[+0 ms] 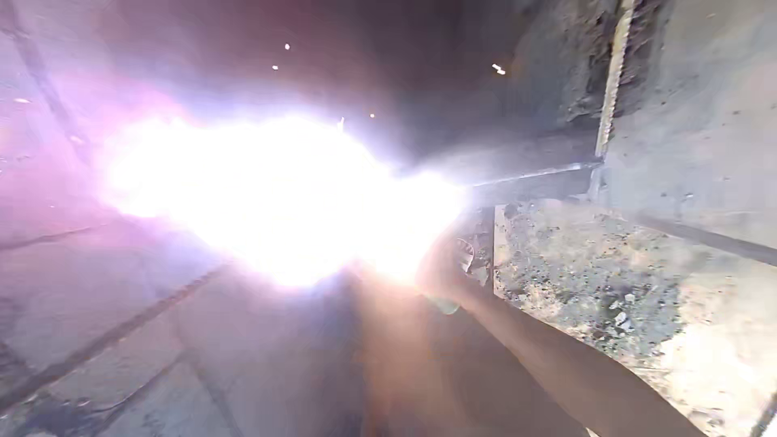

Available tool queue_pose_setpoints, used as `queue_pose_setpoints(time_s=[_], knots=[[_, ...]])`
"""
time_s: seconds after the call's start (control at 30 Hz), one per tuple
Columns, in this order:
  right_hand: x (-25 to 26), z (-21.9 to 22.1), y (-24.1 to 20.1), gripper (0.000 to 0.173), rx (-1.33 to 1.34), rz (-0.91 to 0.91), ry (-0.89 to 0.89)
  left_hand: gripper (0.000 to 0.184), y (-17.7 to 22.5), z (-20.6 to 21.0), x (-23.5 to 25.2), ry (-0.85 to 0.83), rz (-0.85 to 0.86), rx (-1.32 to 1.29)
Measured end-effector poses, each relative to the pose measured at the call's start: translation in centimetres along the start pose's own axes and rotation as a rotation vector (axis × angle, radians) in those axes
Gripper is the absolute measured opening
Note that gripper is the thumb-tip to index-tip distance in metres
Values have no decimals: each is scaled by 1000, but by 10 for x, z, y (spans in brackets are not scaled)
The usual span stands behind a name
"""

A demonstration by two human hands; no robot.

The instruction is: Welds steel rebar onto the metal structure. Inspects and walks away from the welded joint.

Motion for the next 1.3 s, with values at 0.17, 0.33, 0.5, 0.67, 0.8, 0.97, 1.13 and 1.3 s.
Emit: queue_pose_setpoints(time_s=[0.17, 0.33, 0.5, 0.67, 0.8, 0.97, 1.13, 1.3], knots=[[4, 4, 5, 46, -2, -8, -38, 50, -19, 11, 5, 37, -29, -23], [-4, -5, 1, 43, -82, 26, 45, 48, -1, 2, -4, -25, -87, -27], [2, 0, 3, 47, -39, -8, 6, 50, -29, 20, 5, 128, 105, 90], [-4, -7, 17, 38, -51, 75, 58, 45, 16, -15, -15, 28, -60, 42], [5, 1, 2, 46, -13, -29, 14, 54, -4, 0, -16, -170, -222, 61], [10, 2, 10, 44, 14, -14, -3, 53, -10, 12, 8, -30, -56, 8], [13, 3, 19, 49, 14, 42, -38, 53, -25, 29, 20, 37, 57, 67], [-5, -25, 11, 28, -203, 60, 135, 49, -14, 24, 8, -32, -73, -93]])
Point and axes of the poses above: each hand's wrist, its own x-axis towards the middle knuckle, its own z-axis out of the palm, y = z × x, the point moved 10 cm from there along x, towards the middle knuckle, and after that the axes turned 1 degree about y, right-handed, at the moved point
